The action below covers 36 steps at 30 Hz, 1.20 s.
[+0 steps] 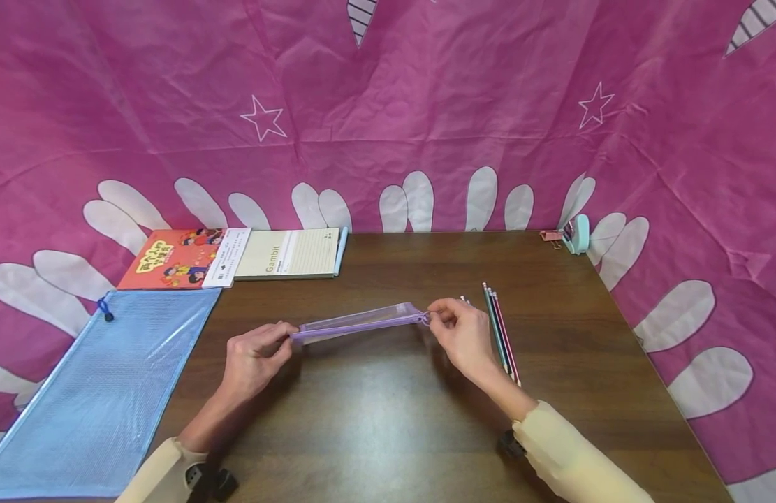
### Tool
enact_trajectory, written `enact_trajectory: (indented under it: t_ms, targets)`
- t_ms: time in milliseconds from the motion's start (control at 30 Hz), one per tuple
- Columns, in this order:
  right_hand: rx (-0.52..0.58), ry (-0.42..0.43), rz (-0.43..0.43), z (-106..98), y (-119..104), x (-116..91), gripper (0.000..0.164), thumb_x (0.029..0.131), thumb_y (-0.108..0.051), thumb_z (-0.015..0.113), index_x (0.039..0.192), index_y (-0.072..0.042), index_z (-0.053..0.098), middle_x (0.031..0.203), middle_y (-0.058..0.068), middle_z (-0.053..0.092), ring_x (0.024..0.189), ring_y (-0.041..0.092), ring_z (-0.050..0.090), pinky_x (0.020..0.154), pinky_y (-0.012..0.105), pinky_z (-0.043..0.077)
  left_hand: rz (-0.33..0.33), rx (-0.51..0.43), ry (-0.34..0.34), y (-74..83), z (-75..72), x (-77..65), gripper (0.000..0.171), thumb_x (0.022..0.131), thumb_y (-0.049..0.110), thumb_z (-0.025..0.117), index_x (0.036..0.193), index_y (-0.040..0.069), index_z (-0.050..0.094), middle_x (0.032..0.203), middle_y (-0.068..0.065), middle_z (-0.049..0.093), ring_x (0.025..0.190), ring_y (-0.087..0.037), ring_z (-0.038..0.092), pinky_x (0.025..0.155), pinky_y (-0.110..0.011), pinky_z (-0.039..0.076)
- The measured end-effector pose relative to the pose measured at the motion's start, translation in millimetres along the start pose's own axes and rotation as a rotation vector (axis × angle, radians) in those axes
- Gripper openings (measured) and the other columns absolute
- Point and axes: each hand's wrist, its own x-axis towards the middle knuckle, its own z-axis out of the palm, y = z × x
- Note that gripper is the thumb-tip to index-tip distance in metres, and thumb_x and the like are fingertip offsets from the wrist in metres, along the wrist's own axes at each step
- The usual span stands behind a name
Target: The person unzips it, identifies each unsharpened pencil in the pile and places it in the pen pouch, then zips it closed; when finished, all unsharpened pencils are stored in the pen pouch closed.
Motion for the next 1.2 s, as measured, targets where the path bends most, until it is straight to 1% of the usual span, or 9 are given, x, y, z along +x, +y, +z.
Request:
enact_trajectory:
  t_ms: [200, 333, 467, 600, 667, 833, 933, 1100, 1200]
  targets:
    - [-0.007, 0.011, -0.008, -6, 3, -1, 0.016, 0.076, 0.011, 0.074, 0.084, -0.003, 0.073, 0.065, -0.005, 0.063, 0.054, 0.008, 0.047, 0.049, 0.017, 0.037, -0.009, -0.006, -0.003, 0.4, -0.1, 0.4, 0.018, 0.078, -0.003, 0.071, 0.090, 0.011, 0.075, 0.087, -0.002, 0.074, 0.080, -0.020, 0.071, 0.094, -0.024, 0.047]
    - [-0.010, 0.004, -0.009, -7, 2, -3, 0.016, 0.076, 0.011, 0.073, 0.084, -0.003, 0.072, 0.066, -0.004, 0.063, 0.055, 0.008, 0.048, 0.049, 0.017, 0.037, 0.011, 0.004, 0.023, -1.4, 0.2, 1.2, 0.018, 0.078, -0.004, 0.069, 0.087, 0.011, 0.075, 0.084, 0.000, 0.074, 0.076, -0.018, 0.070, 0.091, -0.018, 0.047]
    - [-0.009, -0.006, 0.001, -6, 1, -5, 0.016, 0.077, 0.011, 0.073, 0.085, -0.003, 0.072, 0.067, -0.003, 0.063, 0.056, 0.010, 0.048, 0.049, 0.017, 0.038, 0.022, 0.017, 0.042, -3.9, 0.2, 2.3, 0.018, 0.077, -0.004, 0.068, 0.084, 0.012, 0.074, 0.081, 0.003, 0.072, 0.074, -0.017, 0.069, 0.089, -0.017, 0.047]
    - [-0.006, -0.001, 0.006, -6, 1, -7, 0.017, 0.077, 0.011, 0.073, 0.084, -0.004, 0.072, 0.067, -0.004, 0.062, 0.056, 0.010, 0.047, 0.049, 0.017, 0.037, 0.033, 0.014, 0.032, -5.7, -0.7, 2.6, 0.018, 0.076, -0.006, 0.068, 0.084, 0.010, 0.073, 0.082, 0.001, 0.073, 0.079, -0.019, 0.071, 0.092, -0.023, 0.048]
    - [0.003, -0.007, 0.004, -6, 2, -9, 0.017, 0.076, 0.011, 0.073, 0.084, -0.003, 0.071, 0.067, -0.004, 0.062, 0.056, 0.010, 0.047, 0.049, 0.017, 0.037, 0.031, 0.014, 0.022, -6.0, -1.6, 2.6, 0.020, 0.075, -0.007, 0.069, 0.084, 0.010, 0.073, 0.082, 0.002, 0.072, 0.077, -0.018, 0.070, 0.088, -0.023, 0.051]
    - [0.020, -0.099, 0.049, -13, 4, -11, 0.015, 0.078, 0.010, 0.072, 0.084, -0.004, 0.071, 0.066, -0.006, 0.060, 0.055, 0.008, 0.047, 0.048, 0.020, 0.037, 0.019, -0.035, -0.013, -6.1, -2.5, 1.3, 0.030, 0.071, -0.016, 0.072, 0.087, 0.009, 0.075, 0.084, 0.001, 0.072, 0.071, -0.014, 0.064, 0.072, -0.018, 0.050]
    - [0.009, -0.178, 0.093, -19, 5, -11, 0.014, 0.080, 0.007, 0.072, 0.086, -0.006, 0.072, 0.066, -0.006, 0.058, 0.055, 0.008, 0.046, 0.049, 0.023, 0.037, -0.015, -0.074, -0.067, -6.2, -2.5, 0.2, 0.031, 0.070, -0.018, 0.075, 0.091, 0.005, 0.076, 0.090, -0.003, 0.073, 0.076, -0.017, 0.067, 0.077, -0.017, 0.051]
    - [0.004, -0.306, 0.185, -29, 8, -13, 0.009, 0.084, 0.004, 0.071, 0.088, -0.004, 0.071, 0.067, -0.004, 0.057, 0.056, 0.011, 0.048, 0.049, 0.025, 0.038, -0.092, -0.071, -0.196, -6.1, 0.6, 0.7, 0.029, 0.074, -0.012, 0.079, 0.093, 0.010, 0.077, 0.096, -0.001, 0.073, 0.083, -0.015, 0.068, 0.078, -0.029, 0.056]
    - [0.015, -0.392, 0.221, -32, 10, -15, 0.007, 0.084, 0.002, 0.071, 0.088, -0.003, 0.070, 0.068, -0.003, 0.058, 0.057, 0.012, 0.049, 0.049, 0.025, 0.039, -0.109, -0.058, -0.252, -5.3, 2.4, 0.9, 0.028, 0.074, -0.010, 0.081, 0.092, 0.012, 0.076, 0.096, 0.001, 0.073, 0.084, -0.013, 0.067, 0.076, -0.035, 0.057]
